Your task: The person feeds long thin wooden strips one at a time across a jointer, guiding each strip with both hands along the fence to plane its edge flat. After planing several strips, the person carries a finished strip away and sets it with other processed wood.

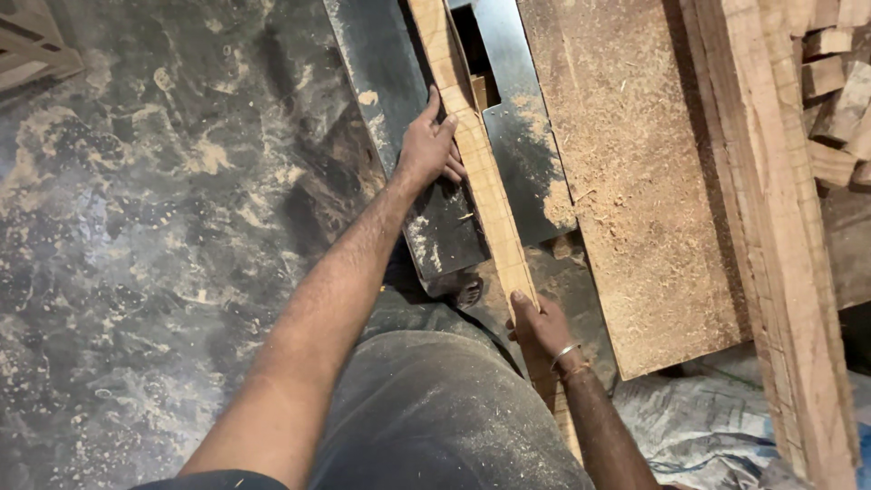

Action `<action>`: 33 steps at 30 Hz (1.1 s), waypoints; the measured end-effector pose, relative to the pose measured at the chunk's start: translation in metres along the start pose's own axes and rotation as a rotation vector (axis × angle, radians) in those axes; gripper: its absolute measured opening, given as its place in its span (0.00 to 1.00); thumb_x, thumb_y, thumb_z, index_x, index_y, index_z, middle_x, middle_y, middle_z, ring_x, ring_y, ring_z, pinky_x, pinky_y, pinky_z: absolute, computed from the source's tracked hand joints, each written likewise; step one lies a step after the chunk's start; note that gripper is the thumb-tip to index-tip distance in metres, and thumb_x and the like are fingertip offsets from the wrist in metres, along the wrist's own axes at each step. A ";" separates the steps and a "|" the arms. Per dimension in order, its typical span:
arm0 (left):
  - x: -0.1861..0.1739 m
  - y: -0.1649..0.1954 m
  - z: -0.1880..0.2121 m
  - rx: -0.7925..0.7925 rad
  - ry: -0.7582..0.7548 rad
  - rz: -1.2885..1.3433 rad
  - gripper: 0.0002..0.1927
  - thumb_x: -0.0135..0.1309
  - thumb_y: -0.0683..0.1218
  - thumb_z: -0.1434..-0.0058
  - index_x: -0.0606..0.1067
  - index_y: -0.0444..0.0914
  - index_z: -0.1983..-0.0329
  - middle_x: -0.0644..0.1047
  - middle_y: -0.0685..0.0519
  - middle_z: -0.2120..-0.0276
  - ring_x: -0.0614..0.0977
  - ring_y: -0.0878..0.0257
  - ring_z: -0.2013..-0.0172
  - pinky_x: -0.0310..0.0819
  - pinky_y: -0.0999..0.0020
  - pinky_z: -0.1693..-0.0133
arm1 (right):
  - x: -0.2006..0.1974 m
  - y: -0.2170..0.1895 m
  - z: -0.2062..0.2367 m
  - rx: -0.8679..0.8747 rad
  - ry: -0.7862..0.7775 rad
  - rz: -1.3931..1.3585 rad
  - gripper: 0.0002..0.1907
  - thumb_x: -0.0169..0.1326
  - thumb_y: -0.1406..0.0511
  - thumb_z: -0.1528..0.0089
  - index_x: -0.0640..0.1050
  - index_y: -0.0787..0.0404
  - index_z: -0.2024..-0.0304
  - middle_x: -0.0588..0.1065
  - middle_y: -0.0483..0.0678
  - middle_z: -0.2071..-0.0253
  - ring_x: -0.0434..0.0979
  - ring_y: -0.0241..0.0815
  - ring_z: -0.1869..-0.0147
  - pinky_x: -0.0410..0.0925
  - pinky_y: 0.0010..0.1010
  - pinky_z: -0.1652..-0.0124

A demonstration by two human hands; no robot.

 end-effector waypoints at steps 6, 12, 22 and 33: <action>-0.003 0.008 -0.001 -0.005 0.011 -0.020 0.39 0.45 0.48 0.27 0.40 0.49 0.20 0.76 0.49 0.80 0.83 0.58 0.83 0.83 0.62 0.82 | -0.001 -0.007 -0.006 0.016 -0.003 0.040 0.25 0.53 0.48 0.36 0.78 0.66 0.60 0.79 0.53 0.73 0.81 0.43 0.75 0.74 0.34 0.74; -0.005 0.016 -0.006 0.008 0.019 -0.043 0.39 0.45 0.48 0.27 0.39 0.49 0.20 0.79 0.48 0.79 0.83 0.58 0.83 0.83 0.63 0.81 | 0.003 -0.016 -0.009 -0.025 -0.008 0.043 0.27 0.53 0.47 0.36 0.77 0.67 0.62 0.79 0.52 0.73 0.81 0.42 0.75 0.74 0.32 0.73; -0.011 0.023 -0.012 0.020 0.043 -0.026 0.38 0.45 0.47 0.28 0.41 0.49 0.20 0.76 0.48 0.80 0.82 0.57 0.84 0.84 0.62 0.82 | 0.011 -0.028 -0.014 -0.040 0.010 0.031 0.26 0.53 0.48 0.36 0.78 0.67 0.60 0.78 0.52 0.74 0.79 0.43 0.75 0.73 0.34 0.73; -0.016 0.030 -0.021 0.014 0.055 -0.022 0.38 0.45 0.47 0.28 0.42 0.50 0.20 0.77 0.48 0.79 0.83 0.56 0.83 0.85 0.61 0.81 | 0.014 -0.037 -0.025 -0.066 0.021 0.047 0.26 0.54 0.48 0.36 0.77 0.66 0.58 0.78 0.52 0.76 0.78 0.42 0.77 0.72 0.33 0.75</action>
Point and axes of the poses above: each hand's wrist, its own z-axis away from the middle knuckle, its own x-axis out of the palm, y = z × x, the point moved 2 cm from there along -z, towards the middle knuckle
